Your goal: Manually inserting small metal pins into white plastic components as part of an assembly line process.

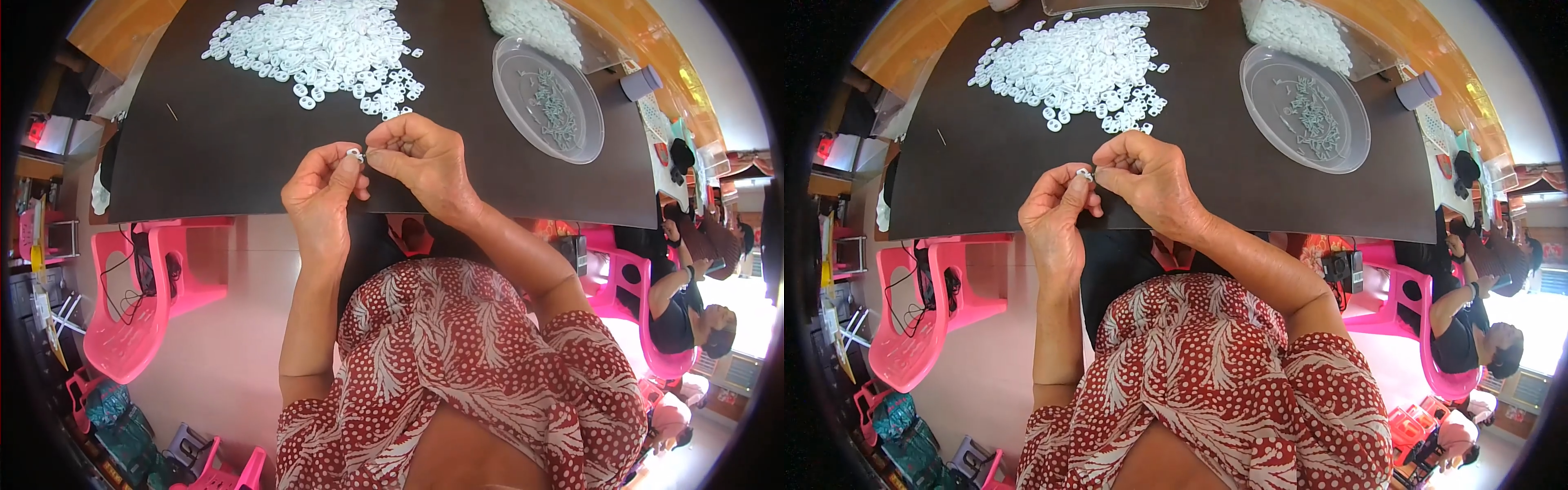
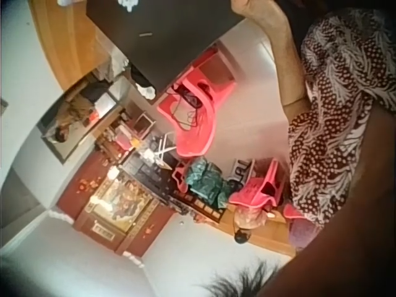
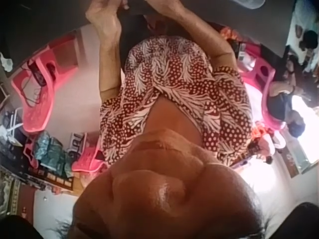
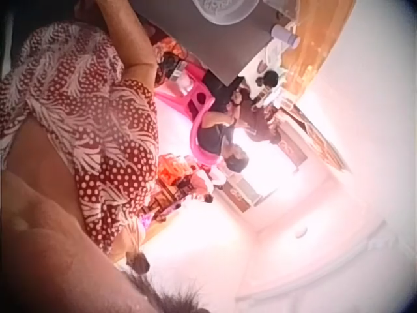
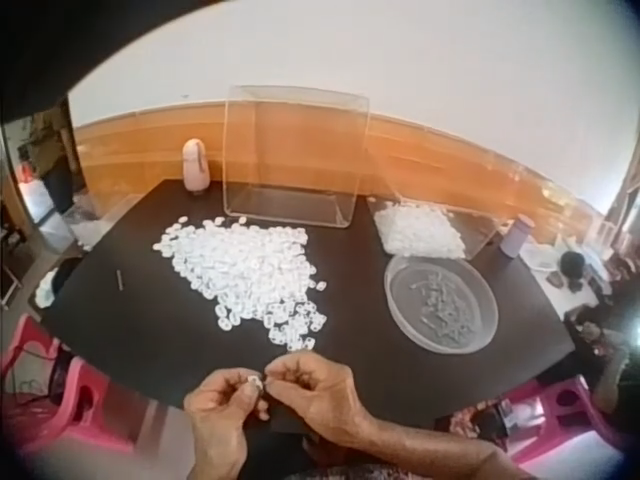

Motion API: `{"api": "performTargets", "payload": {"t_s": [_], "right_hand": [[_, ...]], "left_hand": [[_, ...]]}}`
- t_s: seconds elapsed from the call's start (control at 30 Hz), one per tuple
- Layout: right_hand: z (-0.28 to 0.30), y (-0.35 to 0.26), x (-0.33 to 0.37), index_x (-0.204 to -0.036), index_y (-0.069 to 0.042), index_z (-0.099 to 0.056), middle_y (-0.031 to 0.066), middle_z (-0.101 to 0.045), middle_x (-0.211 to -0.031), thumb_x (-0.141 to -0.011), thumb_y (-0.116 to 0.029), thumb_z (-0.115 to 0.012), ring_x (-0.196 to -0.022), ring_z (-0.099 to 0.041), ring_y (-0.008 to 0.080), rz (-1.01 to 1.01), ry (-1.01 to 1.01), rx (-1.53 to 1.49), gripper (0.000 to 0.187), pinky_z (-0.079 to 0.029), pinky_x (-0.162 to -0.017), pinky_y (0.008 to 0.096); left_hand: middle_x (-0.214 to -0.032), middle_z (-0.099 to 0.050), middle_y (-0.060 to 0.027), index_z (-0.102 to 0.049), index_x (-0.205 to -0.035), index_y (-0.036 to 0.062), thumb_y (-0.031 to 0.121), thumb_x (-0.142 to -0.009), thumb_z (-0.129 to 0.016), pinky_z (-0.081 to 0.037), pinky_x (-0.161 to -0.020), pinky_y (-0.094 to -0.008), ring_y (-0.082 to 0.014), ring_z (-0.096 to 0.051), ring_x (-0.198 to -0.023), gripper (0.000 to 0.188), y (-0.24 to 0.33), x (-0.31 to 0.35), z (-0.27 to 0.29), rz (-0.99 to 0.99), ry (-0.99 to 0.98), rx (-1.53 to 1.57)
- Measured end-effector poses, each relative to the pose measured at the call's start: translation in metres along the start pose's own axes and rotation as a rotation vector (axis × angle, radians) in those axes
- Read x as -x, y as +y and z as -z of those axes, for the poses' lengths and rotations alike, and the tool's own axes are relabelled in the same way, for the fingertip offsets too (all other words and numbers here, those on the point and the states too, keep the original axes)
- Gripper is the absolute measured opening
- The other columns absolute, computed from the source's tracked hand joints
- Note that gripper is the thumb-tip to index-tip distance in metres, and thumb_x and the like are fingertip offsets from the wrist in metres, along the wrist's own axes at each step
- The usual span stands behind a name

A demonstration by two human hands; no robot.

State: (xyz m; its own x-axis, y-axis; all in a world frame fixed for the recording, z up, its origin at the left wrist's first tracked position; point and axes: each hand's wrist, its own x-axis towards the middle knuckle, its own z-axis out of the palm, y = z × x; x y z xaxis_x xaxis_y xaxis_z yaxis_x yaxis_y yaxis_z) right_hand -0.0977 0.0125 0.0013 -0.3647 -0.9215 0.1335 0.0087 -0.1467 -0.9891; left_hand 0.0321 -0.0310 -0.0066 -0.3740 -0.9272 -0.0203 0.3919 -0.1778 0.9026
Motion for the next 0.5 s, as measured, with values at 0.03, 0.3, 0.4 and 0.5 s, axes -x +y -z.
{"api": "performTargets", "payload": {"t_s": [0.03,0.3,0.4,0.5], "right_hand": [[-0.0004,-0.0006,-0.0001,-0.087,0.001,-0.061,0.0013,-0.062,-0.077,-0.076,0.003,-0.065,-0.069,-0.054,0.0046,0.001,0.0,0.005,0.012,-0.045,-0.061,0.0199],[-0.0008,0.0013,0.0015,-0.087,0.001,-0.062,0.0005,-0.061,-0.076,-0.075,0.003,-0.066,-0.068,-0.052,0.0038,0.022,0.002,0.043,0.013,-0.044,-0.06,0.0198],[-0.0022,0.0014,0.0021,-0.086,0.001,-0.061,0.0004,-0.061,-0.076,-0.075,0.003,-0.065,-0.068,-0.052,0.0037,0.021,-0.002,0.027,0.012,-0.044,-0.06,0.0198],[-0.0019,0.003,0.002,-0.086,0.001,-0.061,0.0001,-0.061,-0.075,-0.076,0.002,-0.065,-0.067,-0.052,0.0033,0.032,-0.006,0.03,0.011,-0.043,-0.059,0.0198]], "left_hand": [[-0.076,-0.058,-0.0039,-0.061,-0.094,-0.0048,0.002,-0.086,-0.059,-0.045,-0.054,-0.0213,-0.0088,-0.053,-0.061,0.01,0.0006,0.0007,-0.0001,0.001,0.003,0.0],[-0.075,-0.058,-0.0034,-0.061,-0.091,-0.004,0.003,-0.087,-0.059,-0.043,-0.054,-0.0213,-0.0088,-0.052,-0.061,0.009,0.0021,0.0043,-0.0031,-0.032,0.039,-0.075],[-0.08,-0.059,-0.0011,-0.061,-0.093,-0.0007,0.005,-0.087,-0.059,-0.043,-0.055,-0.0184,-0.0052,-0.053,-0.064,0.008,-0.0005,0.005,0.0017,-0.034,0.007,-0.084],[-0.08,-0.06,-0.0013,-0.061,-0.093,-0.0008,0.005,-0.088,-0.059,-0.043,-0.055,-0.0182,-0.005,-0.052,-0.064,0.008,-0.0002,0.0056,0.0006,-0.033,0.01,-0.114]]}}
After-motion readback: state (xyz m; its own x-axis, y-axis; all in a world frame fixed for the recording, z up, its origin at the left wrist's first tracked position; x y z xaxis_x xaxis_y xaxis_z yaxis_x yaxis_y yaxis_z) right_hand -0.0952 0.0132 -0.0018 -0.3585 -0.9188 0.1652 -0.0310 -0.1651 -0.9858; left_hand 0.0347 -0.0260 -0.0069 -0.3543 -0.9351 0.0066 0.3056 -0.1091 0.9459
